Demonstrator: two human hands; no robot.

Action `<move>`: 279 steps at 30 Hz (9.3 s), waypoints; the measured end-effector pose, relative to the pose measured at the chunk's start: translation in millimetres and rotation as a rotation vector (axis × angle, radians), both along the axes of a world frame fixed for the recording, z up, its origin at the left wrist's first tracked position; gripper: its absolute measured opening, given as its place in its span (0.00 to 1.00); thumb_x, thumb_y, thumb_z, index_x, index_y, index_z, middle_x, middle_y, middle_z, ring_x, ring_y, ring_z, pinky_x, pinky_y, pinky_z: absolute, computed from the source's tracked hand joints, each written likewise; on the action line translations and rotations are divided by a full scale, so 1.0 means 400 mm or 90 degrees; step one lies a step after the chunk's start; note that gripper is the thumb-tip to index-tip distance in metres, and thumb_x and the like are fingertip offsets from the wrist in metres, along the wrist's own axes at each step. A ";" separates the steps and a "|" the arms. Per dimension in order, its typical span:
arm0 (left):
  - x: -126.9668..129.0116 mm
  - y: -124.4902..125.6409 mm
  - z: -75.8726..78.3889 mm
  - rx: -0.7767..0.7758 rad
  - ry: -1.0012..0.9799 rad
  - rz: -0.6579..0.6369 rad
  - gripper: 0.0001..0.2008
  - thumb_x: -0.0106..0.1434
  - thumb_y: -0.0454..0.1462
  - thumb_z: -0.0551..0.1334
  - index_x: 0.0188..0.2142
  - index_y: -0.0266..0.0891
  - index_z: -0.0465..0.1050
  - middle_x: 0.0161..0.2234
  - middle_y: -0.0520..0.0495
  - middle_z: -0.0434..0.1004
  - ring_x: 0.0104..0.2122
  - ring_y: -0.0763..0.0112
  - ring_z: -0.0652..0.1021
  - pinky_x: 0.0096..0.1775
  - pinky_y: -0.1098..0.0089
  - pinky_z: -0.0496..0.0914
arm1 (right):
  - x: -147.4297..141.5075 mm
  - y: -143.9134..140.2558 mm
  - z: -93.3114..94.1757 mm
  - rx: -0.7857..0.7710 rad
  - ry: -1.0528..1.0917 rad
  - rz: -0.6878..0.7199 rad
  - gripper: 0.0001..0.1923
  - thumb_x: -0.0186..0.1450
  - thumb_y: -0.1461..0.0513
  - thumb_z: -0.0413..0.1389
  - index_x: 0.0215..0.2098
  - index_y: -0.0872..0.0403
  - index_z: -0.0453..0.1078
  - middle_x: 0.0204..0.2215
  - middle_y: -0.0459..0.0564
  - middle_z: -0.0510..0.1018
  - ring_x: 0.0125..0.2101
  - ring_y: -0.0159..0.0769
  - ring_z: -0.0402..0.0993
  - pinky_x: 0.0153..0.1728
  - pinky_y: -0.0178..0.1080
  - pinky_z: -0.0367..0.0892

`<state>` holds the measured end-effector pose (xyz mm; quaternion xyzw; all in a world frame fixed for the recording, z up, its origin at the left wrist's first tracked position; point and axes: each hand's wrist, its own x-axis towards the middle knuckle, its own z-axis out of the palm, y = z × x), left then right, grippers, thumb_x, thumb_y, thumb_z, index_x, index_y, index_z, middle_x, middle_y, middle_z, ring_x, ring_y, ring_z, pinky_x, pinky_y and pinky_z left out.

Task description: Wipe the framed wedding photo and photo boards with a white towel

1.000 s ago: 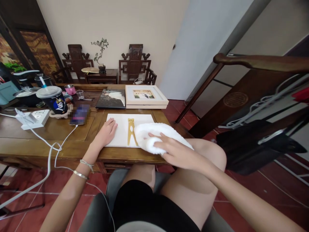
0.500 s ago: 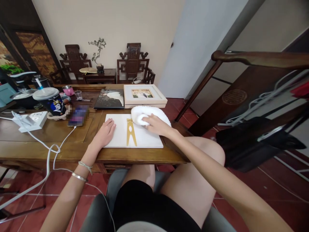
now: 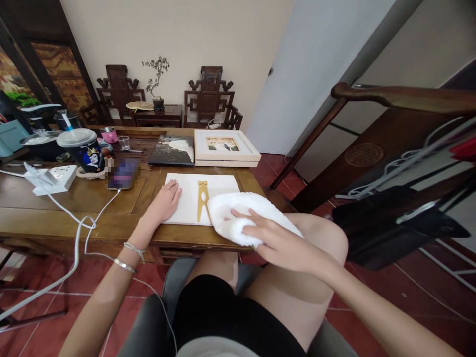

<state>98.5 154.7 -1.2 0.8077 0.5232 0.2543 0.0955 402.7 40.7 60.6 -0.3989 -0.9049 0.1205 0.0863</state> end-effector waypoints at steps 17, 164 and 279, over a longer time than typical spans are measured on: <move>-0.010 0.003 -0.002 -0.016 0.006 -0.001 0.25 0.66 0.33 0.46 0.60 0.32 0.64 0.64 0.35 0.63 0.66 0.55 0.60 0.65 0.50 0.55 | -0.197 0.202 -0.060 0.070 0.033 -0.064 0.23 0.57 0.73 0.44 0.48 0.58 0.69 0.58 0.65 0.70 0.66 0.55 0.52 0.59 0.64 0.50; 0.001 -0.005 0.004 0.006 0.010 0.012 0.23 0.72 0.42 0.42 0.53 0.33 0.69 0.61 0.34 0.67 0.65 0.54 0.61 0.64 0.52 0.56 | 0.016 0.023 0.000 0.002 0.056 -0.049 0.13 0.51 0.71 0.46 0.29 0.50 0.67 0.28 0.49 0.73 0.42 0.47 0.72 0.43 0.42 0.66; -0.020 -0.008 -0.024 -0.009 0.056 0.071 0.26 0.68 0.38 0.46 0.62 0.29 0.61 0.66 0.34 0.57 0.67 0.54 0.56 0.65 0.51 0.55 | -0.035 0.251 -0.063 0.100 0.074 -0.058 0.14 0.55 0.71 0.46 0.34 0.54 0.70 0.45 0.58 0.78 0.50 0.51 0.70 0.56 0.52 0.57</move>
